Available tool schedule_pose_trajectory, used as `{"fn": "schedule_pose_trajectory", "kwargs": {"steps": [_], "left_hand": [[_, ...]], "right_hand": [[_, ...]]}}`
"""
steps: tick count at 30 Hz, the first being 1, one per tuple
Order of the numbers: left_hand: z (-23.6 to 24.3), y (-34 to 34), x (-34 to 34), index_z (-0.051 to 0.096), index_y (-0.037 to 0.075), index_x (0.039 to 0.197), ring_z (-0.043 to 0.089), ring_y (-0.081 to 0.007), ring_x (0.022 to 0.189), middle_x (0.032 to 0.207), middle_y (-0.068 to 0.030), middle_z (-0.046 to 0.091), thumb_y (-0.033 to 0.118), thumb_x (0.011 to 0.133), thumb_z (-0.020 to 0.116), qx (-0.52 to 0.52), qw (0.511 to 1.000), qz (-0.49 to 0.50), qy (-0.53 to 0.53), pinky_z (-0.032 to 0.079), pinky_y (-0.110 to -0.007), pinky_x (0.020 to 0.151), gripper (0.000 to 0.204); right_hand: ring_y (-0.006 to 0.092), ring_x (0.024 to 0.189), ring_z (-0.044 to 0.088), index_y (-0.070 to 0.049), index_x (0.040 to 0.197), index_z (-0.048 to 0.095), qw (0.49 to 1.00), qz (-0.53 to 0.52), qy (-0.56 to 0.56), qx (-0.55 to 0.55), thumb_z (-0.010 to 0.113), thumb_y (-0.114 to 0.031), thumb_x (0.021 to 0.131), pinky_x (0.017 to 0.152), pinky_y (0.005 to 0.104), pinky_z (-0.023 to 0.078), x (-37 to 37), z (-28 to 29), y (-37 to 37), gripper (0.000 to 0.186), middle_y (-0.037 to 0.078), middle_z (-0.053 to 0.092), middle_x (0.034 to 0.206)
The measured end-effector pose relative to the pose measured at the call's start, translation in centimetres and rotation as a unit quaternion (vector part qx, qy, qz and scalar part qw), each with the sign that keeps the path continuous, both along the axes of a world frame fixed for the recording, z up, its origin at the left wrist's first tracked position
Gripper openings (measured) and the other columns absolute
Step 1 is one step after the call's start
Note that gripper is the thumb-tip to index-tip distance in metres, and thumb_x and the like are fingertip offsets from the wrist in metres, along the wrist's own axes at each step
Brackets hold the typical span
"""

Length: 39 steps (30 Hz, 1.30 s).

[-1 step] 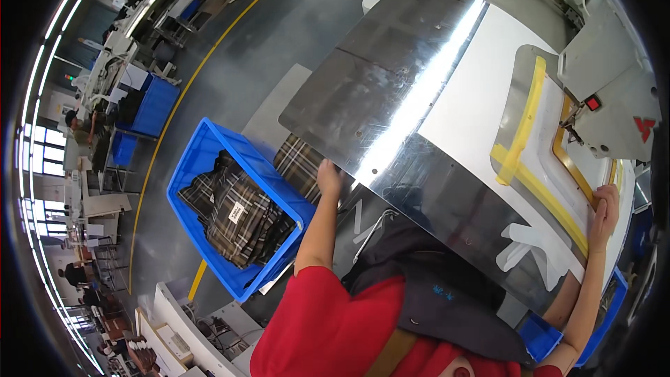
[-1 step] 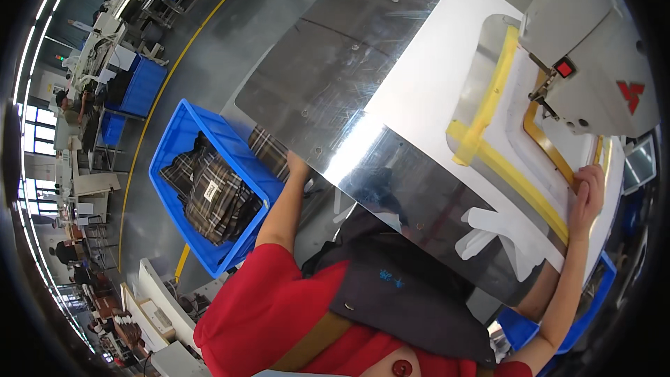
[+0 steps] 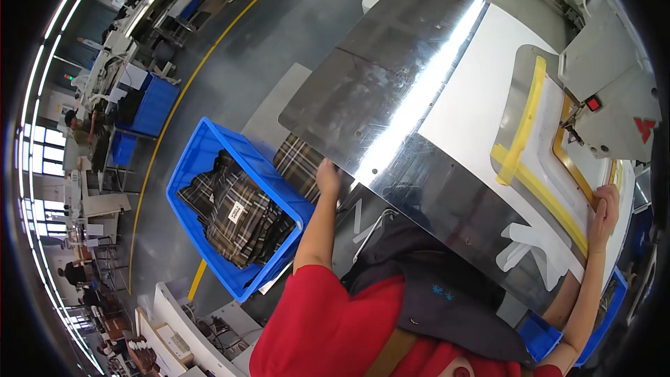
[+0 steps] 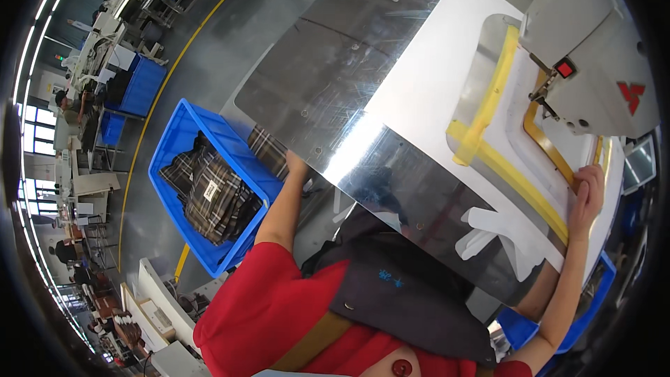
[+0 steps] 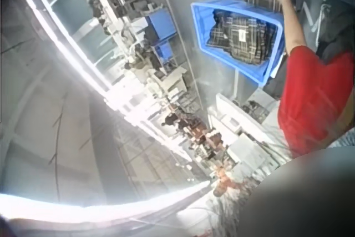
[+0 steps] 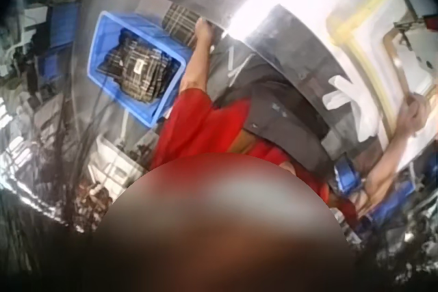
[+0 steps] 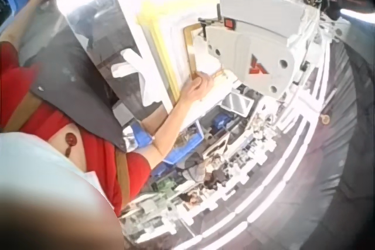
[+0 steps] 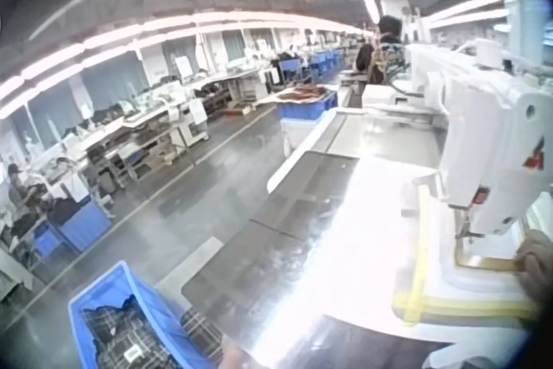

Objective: Operating an automated pattern stitching machine to attach labels to fabric panels.

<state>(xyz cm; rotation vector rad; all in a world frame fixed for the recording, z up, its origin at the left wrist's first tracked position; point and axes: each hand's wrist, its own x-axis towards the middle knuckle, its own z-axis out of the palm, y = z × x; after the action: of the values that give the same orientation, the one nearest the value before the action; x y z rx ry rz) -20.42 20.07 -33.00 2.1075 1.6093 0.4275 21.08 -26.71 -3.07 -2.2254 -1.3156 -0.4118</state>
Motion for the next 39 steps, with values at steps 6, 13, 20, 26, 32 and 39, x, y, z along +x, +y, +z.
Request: {"fn": "schedule_pose_trajectory", "kwargs": {"steps": [6, 13, 20, 26, 32, 39], "left_hand": [[-1.1, 0.7, -0.5, 0.061, 0.004, 0.098, 0.06, -0.0394, 0.09, 0.097, -0.0165, 0.061, 0.015, 0.082, 0.063, -0.002, 0.999, -0.045, -0.009, 0.049, -0.048, 0.078, 0.02], [1.6, 4.3, -2.7, 0.059, -0.002, 0.093, 0.059, -0.028, 0.079, 0.092, -0.0167, 0.063, 0.022, 0.095, 0.052, 0.028, 0.944, 0.249, -0.216, 0.047, -0.039, 0.072, 0.025], [26.6, 3.2, -0.4, 0.056, 0.006, 0.106, 0.059, -0.0149, 0.077, 0.092, -0.0036, 0.061, 0.025, 0.099, 0.051, -0.015, 0.794, 0.153, -0.589, 0.049, -0.027, 0.07, 0.021], [34.4, -3.3, 8.4, 0.052, 0.007, 0.093, 0.045, -0.0047, 0.079, 0.085, 0.0041, 0.049, 0.016, 0.1, 0.048, -0.06, 0.878, -0.278, -0.385, 0.036, -0.019, 0.071, 0.012], [34.3, -8.1, 17.6, 0.061, 0.001, 0.104, 0.06, -0.0267, 0.08, 0.092, -0.0122, 0.06, 0.017, 0.095, 0.053, -0.067, 0.857, -0.496, -0.126, 0.048, -0.035, 0.074, 0.02], [36.0, -5.5, 23.8, 0.064, 0.003, 0.097, 0.062, -0.0295, 0.083, 0.091, -0.0125, 0.062, 0.023, 0.082, 0.071, 0.18, 0.759, -0.618, -0.096, 0.049, -0.039, 0.074, 0.026]], "right_hand": [[0.028, 0.098, 0.053, 0.003, 0.088, 0.056, 1.0, 0.0, 0.029, -0.005, 0.046, -0.006, 0.095, 0.097, 0.0356, 0.038, -0.1, 0.1, 0.4, 0.015, 0.014, 0.054, 0.098], [0.0277, 0.096, 0.054, 0.003, 0.088, 0.057, 0.999, 0.03, 0.024, 0.012, 0.047, -0.011, 0.094, 0.095, 0.0391, 0.039, -1.3, 1.1, 1.7, 0.018, 0.014, 0.055, 0.098], [0.0351, 0.133, 0.043, -0.012, 0.124, 0.06, 0.907, 0.304, 0.181, -0.228, 0.058, -0.05, 0.087, 0.108, 0.0524, 0.03, -10.6, 5.4, 5.5, 0.054, 0.013, 0.051, 0.139], [0.0281, 0.14, 0.034, -0.015, 0.134, 0.05, 0.909, 0.313, 0.105, -0.253, 0.067, -0.044, 0.083, 0.109, 0.0521, 0.03, -12.8, 4.0, 6.8, 0.061, 0.007, 0.039, 0.149], [0.0291, 0.14, 0.033, -0.015, 0.134, 0.05, 0.915, 0.332, 0.1, -0.206, 0.062, -0.045, 0.088, 0.11, 0.0513, 0.03, -13.1, 3.0, 6.3, 0.057, 0.008, 0.038, 0.15], [0.0287, 0.137, 0.037, -0.014, 0.135, 0.05, 0.918, 0.323, 0.132, -0.188, 0.059, -0.039, 0.09, 0.11, 0.0512, 0.029, -12.0, 4.1, 8.3, 0.052, 0.009, 0.044, 0.145]]}}
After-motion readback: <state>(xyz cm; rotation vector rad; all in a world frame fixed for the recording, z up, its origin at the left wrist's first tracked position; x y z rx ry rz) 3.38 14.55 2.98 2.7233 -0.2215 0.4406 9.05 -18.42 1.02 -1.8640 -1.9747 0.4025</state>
